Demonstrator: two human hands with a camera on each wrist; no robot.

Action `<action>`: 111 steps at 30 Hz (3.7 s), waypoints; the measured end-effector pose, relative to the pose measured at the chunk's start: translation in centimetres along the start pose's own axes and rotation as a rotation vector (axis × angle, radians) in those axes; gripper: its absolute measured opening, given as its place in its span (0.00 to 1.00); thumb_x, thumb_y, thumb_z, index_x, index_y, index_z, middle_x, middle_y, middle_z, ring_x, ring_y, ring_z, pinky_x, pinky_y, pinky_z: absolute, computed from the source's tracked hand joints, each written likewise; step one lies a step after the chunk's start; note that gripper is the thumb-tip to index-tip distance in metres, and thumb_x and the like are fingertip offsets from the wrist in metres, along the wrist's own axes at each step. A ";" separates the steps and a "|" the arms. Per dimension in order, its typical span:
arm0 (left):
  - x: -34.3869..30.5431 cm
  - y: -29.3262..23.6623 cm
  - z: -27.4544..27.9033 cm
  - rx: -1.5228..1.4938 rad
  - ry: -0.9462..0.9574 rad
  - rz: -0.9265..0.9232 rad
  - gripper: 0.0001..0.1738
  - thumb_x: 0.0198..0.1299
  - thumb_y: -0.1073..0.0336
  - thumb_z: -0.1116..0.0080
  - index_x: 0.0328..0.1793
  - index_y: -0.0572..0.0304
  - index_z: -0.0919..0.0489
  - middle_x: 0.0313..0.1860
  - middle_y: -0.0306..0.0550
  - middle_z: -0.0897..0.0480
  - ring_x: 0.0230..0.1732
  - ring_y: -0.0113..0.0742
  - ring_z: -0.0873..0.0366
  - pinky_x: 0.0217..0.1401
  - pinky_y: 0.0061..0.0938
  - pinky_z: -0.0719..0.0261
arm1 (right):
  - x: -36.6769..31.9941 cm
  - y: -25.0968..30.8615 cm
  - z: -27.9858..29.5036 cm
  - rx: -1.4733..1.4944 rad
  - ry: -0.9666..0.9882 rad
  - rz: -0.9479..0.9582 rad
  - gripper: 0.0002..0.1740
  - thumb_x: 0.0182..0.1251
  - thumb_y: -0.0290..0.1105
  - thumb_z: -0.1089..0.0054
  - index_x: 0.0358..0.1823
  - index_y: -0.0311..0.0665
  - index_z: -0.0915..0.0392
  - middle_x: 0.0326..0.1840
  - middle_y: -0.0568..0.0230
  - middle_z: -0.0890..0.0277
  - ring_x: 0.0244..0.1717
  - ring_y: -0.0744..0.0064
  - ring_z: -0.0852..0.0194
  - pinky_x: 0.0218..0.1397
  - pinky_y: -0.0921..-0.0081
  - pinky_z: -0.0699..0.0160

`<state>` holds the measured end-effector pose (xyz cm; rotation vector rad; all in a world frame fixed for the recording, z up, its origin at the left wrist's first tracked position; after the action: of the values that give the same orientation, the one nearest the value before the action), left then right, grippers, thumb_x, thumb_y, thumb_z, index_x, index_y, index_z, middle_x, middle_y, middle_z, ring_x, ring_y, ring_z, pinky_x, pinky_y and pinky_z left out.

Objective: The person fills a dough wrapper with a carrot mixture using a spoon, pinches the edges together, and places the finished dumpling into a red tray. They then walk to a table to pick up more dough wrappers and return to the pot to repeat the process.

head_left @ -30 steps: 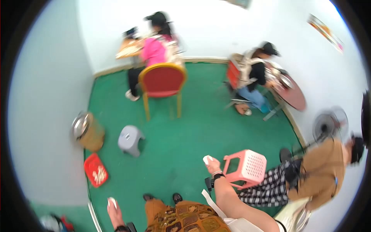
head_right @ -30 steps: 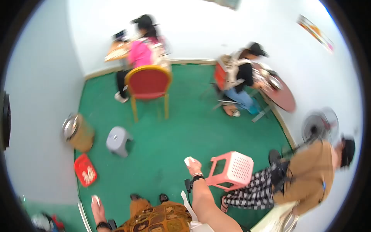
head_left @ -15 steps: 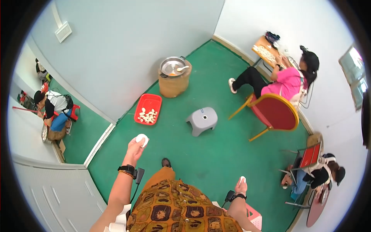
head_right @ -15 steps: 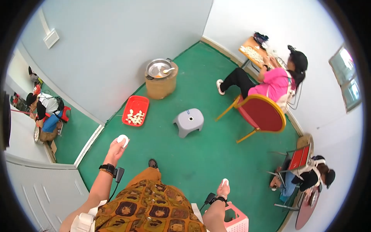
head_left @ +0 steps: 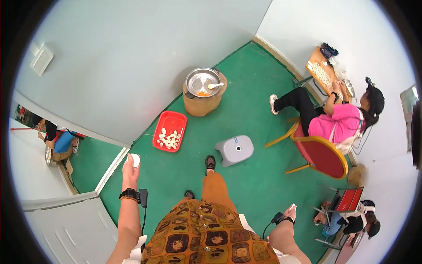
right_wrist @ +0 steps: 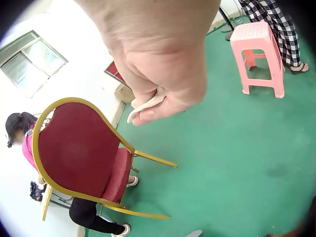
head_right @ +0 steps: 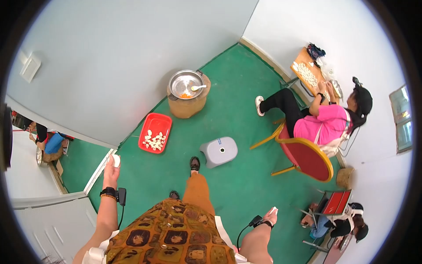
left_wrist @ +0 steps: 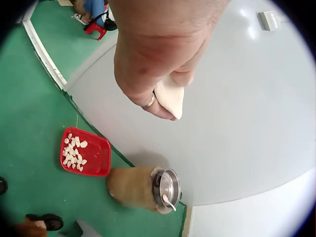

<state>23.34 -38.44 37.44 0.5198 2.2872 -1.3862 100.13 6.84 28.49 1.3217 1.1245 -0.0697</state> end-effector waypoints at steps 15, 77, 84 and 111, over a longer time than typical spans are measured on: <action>7.5 0.9 -10.5 -0.016 -0.188 -0.005 0.19 0.54 0.69 0.36 0.49 0.62 0.29 0.42 0.44 0.22 0.43 0.35 0.22 0.42 0.22 0.21 | -0.2 -10.7 -45.7 -0.410 0.566 0.005 0.18 0.66 0.36 0.46 0.50 0.30 0.30 0.46 0.59 0.27 0.44 0.71 0.25 0.43 0.82 0.20; 35.8 31.9 -48.5 -0.229 0.371 -0.011 0.18 0.68 0.60 0.57 0.57 0.66 0.31 0.52 0.50 0.24 0.53 0.38 0.25 0.54 0.35 0.24 | -27.1 -57.7 -86.4 -0.768 2.267 0.714 0.10 0.60 0.32 0.41 0.39 0.32 0.22 0.30 0.63 0.24 0.30 0.76 0.29 0.36 0.78 0.29; 34.6 32.2 -49.2 -0.009 0.409 -0.162 0.16 0.66 0.61 0.53 0.55 0.61 0.27 0.48 0.41 0.22 0.48 0.28 0.24 0.50 0.28 0.23 | -28.8 -58.3 -79.4 -0.823 2.513 0.482 0.14 0.55 0.34 0.36 0.37 0.29 0.22 0.29 0.65 0.25 0.31 0.80 0.29 0.35 0.80 0.28; 36.1 31.5 -46.9 0.438 0.313 -0.487 0.18 0.55 0.73 0.40 0.53 0.71 0.25 0.42 0.48 0.19 0.40 0.25 0.22 0.39 0.18 0.21 | -26.5 -58.3 -79.0 -0.721 2.452 0.402 0.09 0.57 0.28 0.37 0.38 0.32 0.18 0.33 0.66 0.23 0.33 0.82 0.29 0.34 0.83 0.29</action>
<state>1.74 20.90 14.76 0.3324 2.4610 -2.2086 3.19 35.48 17.24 0.2971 2.1893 2.5434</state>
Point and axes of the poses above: each hand's wrist, its own x-axis towards the middle knuckle, its own z-axis out of the back of the hand, y = z × x, the point moved 8 cm from there along x, towards the middle knuckle
